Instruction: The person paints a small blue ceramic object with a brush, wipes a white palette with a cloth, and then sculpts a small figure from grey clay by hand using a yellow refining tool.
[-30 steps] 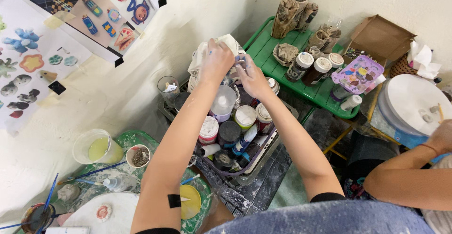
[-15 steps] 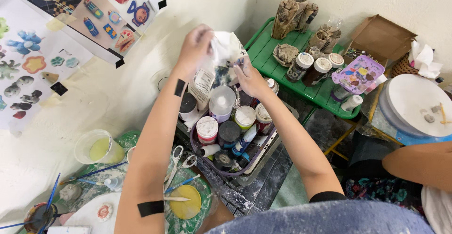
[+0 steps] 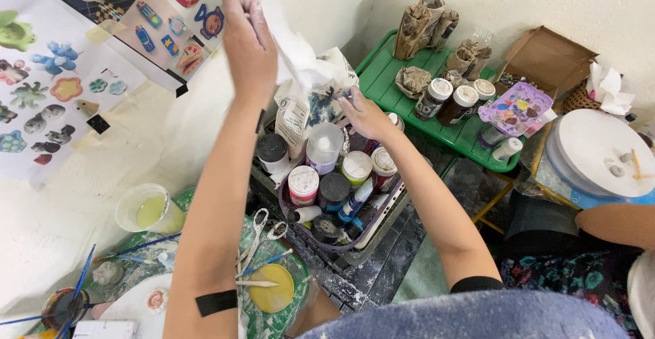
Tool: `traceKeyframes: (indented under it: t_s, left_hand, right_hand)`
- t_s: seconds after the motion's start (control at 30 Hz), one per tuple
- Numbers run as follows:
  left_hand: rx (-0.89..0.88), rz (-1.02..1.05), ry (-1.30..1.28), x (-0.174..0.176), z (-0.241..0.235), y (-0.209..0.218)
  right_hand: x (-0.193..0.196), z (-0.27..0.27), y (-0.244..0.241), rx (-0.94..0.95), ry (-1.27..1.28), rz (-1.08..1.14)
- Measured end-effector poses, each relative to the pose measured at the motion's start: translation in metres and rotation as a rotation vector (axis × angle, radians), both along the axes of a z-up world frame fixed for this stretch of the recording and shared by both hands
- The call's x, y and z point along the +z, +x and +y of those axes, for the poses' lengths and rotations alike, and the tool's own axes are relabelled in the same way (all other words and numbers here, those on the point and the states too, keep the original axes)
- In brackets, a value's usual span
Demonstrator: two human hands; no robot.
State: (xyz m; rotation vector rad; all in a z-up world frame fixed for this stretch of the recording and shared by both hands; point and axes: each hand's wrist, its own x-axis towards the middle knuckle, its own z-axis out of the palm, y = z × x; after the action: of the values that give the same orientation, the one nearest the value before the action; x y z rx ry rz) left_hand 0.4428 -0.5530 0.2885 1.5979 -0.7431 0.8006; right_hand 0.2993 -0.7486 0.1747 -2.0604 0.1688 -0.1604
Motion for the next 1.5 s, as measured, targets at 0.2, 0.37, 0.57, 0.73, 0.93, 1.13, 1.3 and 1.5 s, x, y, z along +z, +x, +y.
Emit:
traceKeyframes:
  t_s: [0.2, 0.37, 0.57, 0.73, 0.93, 1.13, 1.3, 1.5]
  left_hand:
    - [0.087, -0.179, -0.120, 0.039, 0.042, 0.004]
    - [-0.343, 0.200, -0.094, 0.035, 0.056, -0.042]
    - [-0.289, 0.066, 0.573, 0.047, 0.131, -0.193]
    - [-0.088, -0.172, 0.623, 0.041, 0.232, -0.249]
    - [-0.008, 0.180, 0.553, -0.012, 0.348, -0.324]
    - [0.271, 0.329, 0.317, -0.059, 0.439, -0.402]
    - [0.583, 0.675, -0.114, -0.137, 0.477, -0.485]
    - [0.348, 1.084, -0.659, -0.229, 0.490, -0.554]
  right_hand:
    - [0.025, 0.007, -0.012, -0.094, -0.092, 0.096]
    - [0.073, 0.049, -0.059, 0.045, 0.119, -0.450]
    - [0.054, 0.142, -0.089, 0.088, 0.248, -0.511]
    - [0.045, 0.228, -0.132, 0.096, -0.026, -0.574]
    - [0.028, 0.349, -0.163, 0.457, -0.072, -0.584]
    - [0.009, 0.422, -0.194, 0.832, 0.193, -0.300]
    - [-0.025, 0.446, -0.225, 1.075, 0.859, 0.062]
    - [-0.049, 0.455, -0.284, 1.046, 0.978, 0.038]
